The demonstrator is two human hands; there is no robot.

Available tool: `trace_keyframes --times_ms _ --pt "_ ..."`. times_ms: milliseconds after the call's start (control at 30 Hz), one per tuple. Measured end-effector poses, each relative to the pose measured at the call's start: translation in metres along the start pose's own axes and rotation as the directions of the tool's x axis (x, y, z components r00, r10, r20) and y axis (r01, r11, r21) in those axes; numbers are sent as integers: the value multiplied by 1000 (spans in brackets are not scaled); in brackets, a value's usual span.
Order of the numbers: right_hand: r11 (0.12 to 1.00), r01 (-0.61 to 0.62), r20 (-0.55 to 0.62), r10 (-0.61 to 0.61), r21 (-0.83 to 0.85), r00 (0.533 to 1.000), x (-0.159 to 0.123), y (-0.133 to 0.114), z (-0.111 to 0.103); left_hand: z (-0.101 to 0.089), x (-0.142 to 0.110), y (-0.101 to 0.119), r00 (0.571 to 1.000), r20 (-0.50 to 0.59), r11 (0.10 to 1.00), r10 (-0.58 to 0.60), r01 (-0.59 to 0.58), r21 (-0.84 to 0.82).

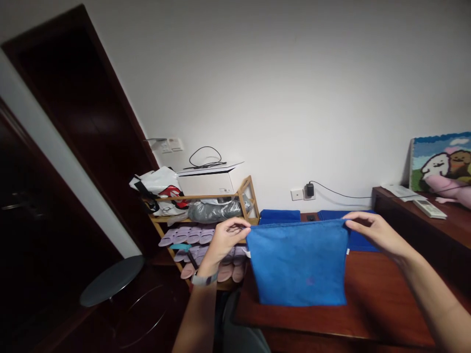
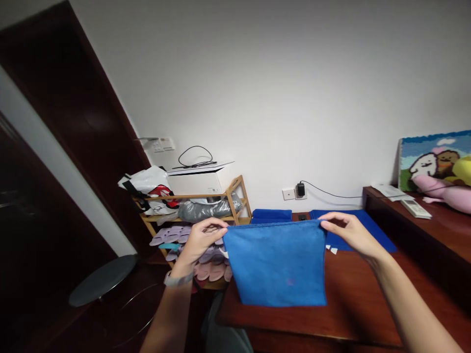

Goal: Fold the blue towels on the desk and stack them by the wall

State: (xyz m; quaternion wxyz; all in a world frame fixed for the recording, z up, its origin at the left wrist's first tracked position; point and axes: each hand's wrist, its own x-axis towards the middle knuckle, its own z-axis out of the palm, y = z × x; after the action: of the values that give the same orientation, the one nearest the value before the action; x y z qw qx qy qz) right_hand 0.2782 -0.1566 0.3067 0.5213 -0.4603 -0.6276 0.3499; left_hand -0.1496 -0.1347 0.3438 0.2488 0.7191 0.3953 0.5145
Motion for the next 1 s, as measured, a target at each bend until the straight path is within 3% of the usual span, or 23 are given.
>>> trace_keyframes --times_ms 100,267,400,500,600,700,767,833,900,1000 --pt "998 28 -33 -30 -50 999 -19 -1 -5 -2 -11 12 996 36 996 -78 79 -47" --pt "989 101 -141 -116 -108 983 -45 -14 -9 -5 -28 32 993 36 990 -113 115 -76" --pt "988 85 -191 -108 -128 976 -39 -15 -5 -2 -20 19 989 -3 985 -145 144 -95" --pt "992 38 -168 -58 -120 984 -6 14 3 10 8 -23 986 22 980 -164 166 -110" --pt "986 -23 -133 0 -166 991 47 69 19 36 44 -91 984 58 982 -171 175 -74" --pt "920 -138 -179 76 -366 981 94 128 51 72 64 -161 973 18 963 -229 224 149" --pt "865 -208 -243 103 -456 964 104 160 80 98 60 -195 971 -24 945 -237 236 225" --pt "836 -253 -291 117 -488 950 92 187 112 125 42 -219 975 -35 932 -219 220 288" --pt "786 -277 -303 121 -552 945 61 214 146 152 16 -236 981 12 929 -191 177 325" --pt "627 -259 -245 111 -735 963 -7 254 194 191 -21 -256 969 229 898 -91 -19 439"
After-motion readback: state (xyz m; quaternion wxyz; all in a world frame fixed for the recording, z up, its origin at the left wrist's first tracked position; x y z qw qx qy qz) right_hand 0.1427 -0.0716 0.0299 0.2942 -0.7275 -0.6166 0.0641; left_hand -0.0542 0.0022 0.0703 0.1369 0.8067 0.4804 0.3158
